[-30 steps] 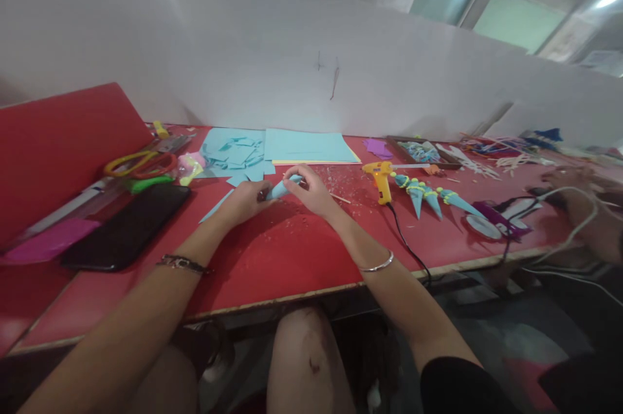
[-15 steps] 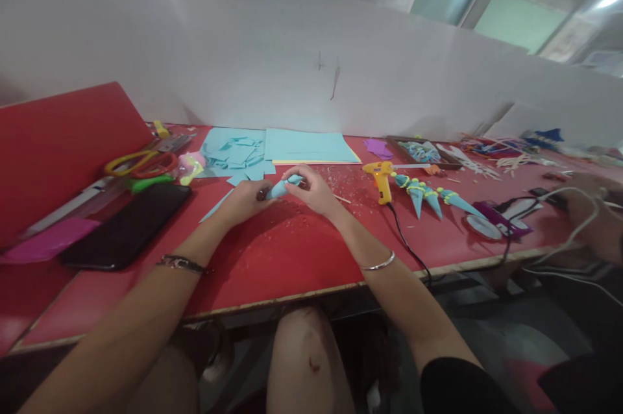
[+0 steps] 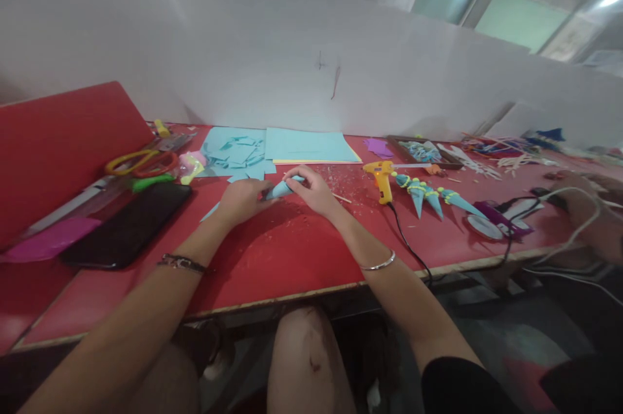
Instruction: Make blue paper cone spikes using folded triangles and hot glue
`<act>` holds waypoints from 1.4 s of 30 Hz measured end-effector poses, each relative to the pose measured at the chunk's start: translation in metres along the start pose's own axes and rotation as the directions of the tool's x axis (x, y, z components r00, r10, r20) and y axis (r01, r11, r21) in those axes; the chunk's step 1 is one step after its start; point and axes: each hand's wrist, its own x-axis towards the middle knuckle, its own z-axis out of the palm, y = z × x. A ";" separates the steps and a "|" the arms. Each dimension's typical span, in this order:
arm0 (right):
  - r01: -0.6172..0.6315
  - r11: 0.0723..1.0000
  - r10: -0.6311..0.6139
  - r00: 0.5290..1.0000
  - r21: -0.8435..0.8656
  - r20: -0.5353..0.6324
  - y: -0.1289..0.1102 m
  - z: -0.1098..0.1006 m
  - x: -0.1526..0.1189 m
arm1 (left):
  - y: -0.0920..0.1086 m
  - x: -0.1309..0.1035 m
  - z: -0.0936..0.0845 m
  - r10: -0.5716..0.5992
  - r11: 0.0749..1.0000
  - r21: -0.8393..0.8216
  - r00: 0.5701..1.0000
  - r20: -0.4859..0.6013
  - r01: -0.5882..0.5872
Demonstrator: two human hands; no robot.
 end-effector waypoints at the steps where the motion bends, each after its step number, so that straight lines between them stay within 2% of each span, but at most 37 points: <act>1: 0.002 1.000 -0.002 1.000 0.006 -0.006 0.001 0.000 0.000 | 0.001 0.000 -0.001 0.003 1.000 0.023 1.000 -0.016 -0.003; 9: -0.022 0.995 0.024 1.000 0.102 -0.013 0.003 0.001 0.000 | -0.002 0.001 0.001 0.040 0.999 -0.025 0.999 -0.032 -0.041; 16: -0.098 0.979 0.097 0.995 0.177 0.010 0.005 0.001 0.001 | 0.001 0.000 -0.001 -0.031 0.999 -0.040 1.000 0.004 0.031; 21: -0.084 0.985 0.080 0.996 0.153 0.033 0.006 0.002 0.001 | 0.002 0.000 -0.001 -0.088 0.996 -0.028 0.995 0.051 0.090; 29: -0.102 0.981 0.092 0.994 0.163 0.065 0.005 0.002 0.000 | 0.002 0.000 -0.002 -0.077 0.997 -0.029 0.996 0.045 0.078; 42: -0.110 0.977 0.100 0.993 0.185 0.061 0.006 0.002 -0.001 | 0.003 0.000 -0.001 -0.056 0.990 -0.122 0.996 0.072 0.065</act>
